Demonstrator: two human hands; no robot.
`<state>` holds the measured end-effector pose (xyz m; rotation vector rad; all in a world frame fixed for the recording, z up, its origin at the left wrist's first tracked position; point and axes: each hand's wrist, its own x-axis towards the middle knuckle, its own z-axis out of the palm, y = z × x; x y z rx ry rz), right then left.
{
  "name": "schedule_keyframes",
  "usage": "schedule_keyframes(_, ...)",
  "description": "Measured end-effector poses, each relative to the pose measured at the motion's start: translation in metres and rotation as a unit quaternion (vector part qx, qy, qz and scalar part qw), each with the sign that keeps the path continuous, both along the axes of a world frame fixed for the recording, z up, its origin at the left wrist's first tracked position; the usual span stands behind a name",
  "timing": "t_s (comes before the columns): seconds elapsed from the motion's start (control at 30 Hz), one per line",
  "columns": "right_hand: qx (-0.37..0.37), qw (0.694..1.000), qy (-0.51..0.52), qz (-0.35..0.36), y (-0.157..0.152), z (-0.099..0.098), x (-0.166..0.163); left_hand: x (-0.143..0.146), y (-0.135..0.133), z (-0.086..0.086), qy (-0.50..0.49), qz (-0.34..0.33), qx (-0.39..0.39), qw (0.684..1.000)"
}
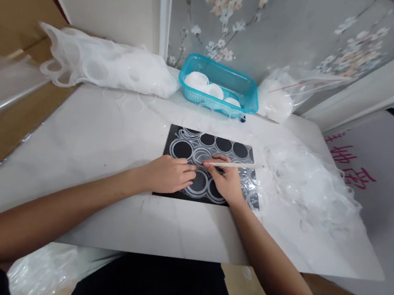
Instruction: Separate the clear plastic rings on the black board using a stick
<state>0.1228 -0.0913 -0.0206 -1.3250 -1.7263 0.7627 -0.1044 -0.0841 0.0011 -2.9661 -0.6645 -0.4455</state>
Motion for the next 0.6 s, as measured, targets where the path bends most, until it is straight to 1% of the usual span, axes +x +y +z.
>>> schedule_keyframes(0.13, 0.004, 1.0, -0.019, -0.004, -0.0004, -0.0004, -0.0002, -0.0026, 0.0002, -0.0065, -0.014, 0.002, -0.013, 1.0)
schedule_keyframes(0.3, 0.015, 1.0, -0.019, -0.002, -0.0011, -0.0005, -0.0003, -0.0035, -0.0015, -0.0068, -0.016, 0.012, -0.038, 0.999)
schedule_keyframes(0.43, -0.001, 1.0, -0.006, -0.002, -0.002, 0.0001, -0.0001, -0.0028, -0.0012, -0.0061, -0.01, 0.013, -0.058, 0.998)
schedule_keyframes(0.6, -0.019, 1.0, 0.004, -0.005, -0.0002, 0.0006, 0.0007, -0.0028, -0.0003, -0.0093, -0.006, 0.017, -0.058, 0.998)
